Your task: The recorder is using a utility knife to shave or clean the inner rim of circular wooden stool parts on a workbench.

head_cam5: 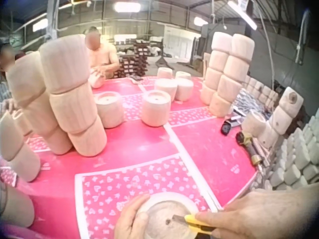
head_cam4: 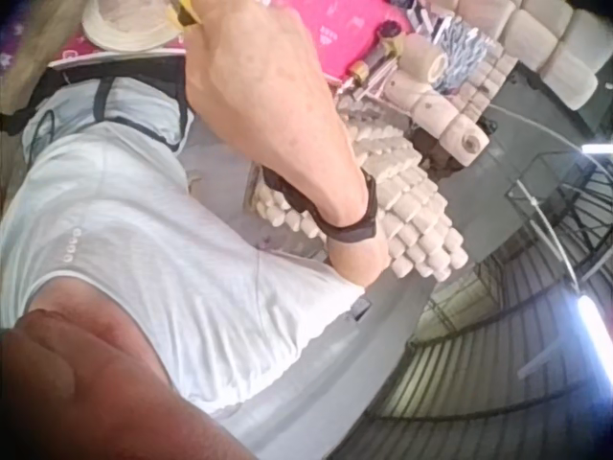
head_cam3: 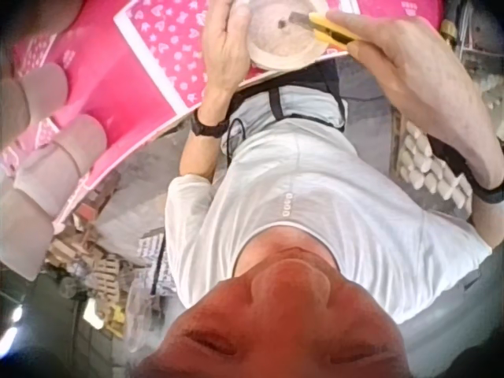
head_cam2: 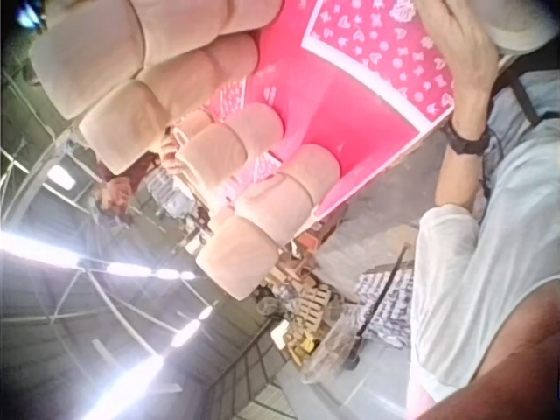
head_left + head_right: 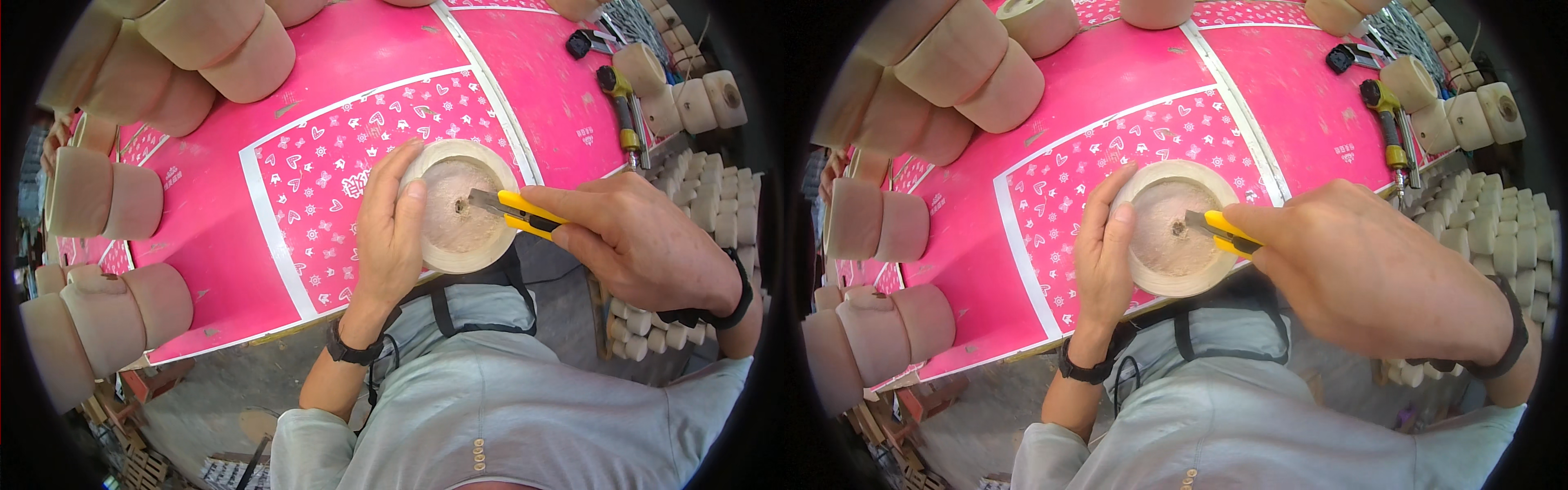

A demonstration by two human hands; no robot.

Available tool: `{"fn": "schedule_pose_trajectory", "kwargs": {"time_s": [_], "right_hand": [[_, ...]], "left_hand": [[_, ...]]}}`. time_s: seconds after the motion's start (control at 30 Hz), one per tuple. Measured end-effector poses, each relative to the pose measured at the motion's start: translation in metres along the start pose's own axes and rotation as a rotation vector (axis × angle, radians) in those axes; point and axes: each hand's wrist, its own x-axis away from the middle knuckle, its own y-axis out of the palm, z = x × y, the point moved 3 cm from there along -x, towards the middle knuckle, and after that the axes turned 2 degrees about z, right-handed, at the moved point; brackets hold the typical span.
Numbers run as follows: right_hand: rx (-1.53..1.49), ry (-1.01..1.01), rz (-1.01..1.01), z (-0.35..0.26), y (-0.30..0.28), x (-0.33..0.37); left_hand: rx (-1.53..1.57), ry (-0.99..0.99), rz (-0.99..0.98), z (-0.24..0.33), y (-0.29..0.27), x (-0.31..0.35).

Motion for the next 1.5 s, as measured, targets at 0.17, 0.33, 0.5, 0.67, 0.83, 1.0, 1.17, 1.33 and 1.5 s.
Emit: {"fn": "schedule_pose_trajectory", "kwargs": {"time_s": [0.17, 0.33, 0.5, 0.67, 0.83, 1.0, 1.17, 1.33, 1.5], "right_hand": [[0.047, -0.028, -0.043, 0.001, 0.006, -0.004], [-0.029, 0.031, -0.109, -0.003, 0.017, -0.006], [-0.057, 0.083, -0.147, -0.011, 0.008, -0.006], [-0.003, 0.001, -0.076, -0.011, 0.020, -0.004], [-0.066, 0.101, -0.101, -0.010, 0.013, -0.007], [-0.058, 0.062, -0.010, -0.004, 0.010, 0.003], [-0.150, 0.035, 0.014, -0.002, 0.017, 0.000], [-0.256, 0.100, -0.077, -0.004, 0.016, -0.010], [-0.046, -0.074, 0.108, -0.002, 0.013, -0.003]], "left_hand": [[-0.004, -0.011, 0.001, -0.002, 0.001, 0.000], [-0.052, 0.055, 0.029, 0.005, 0.007, 0.003], [-0.061, 0.038, 0.150, 0.001, 0.007, 0.013], [-0.129, 0.116, 0.148, 0.003, 0.010, 0.014], [-0.191, 0.186, 0.195, 0.007, 0.013, 0.019], [-0.154, 0.105, 0.216, 0.009, 0.008, 0.028], [-0.096, 0.139, 0.030, 0.003, -0.006, 0.004], [-0.126, 0.193, 0.018, 0.006, 0.002, 0.005], [-0.225, 0.135, 0.215, 0.012, 0.010, 0.028]]}}
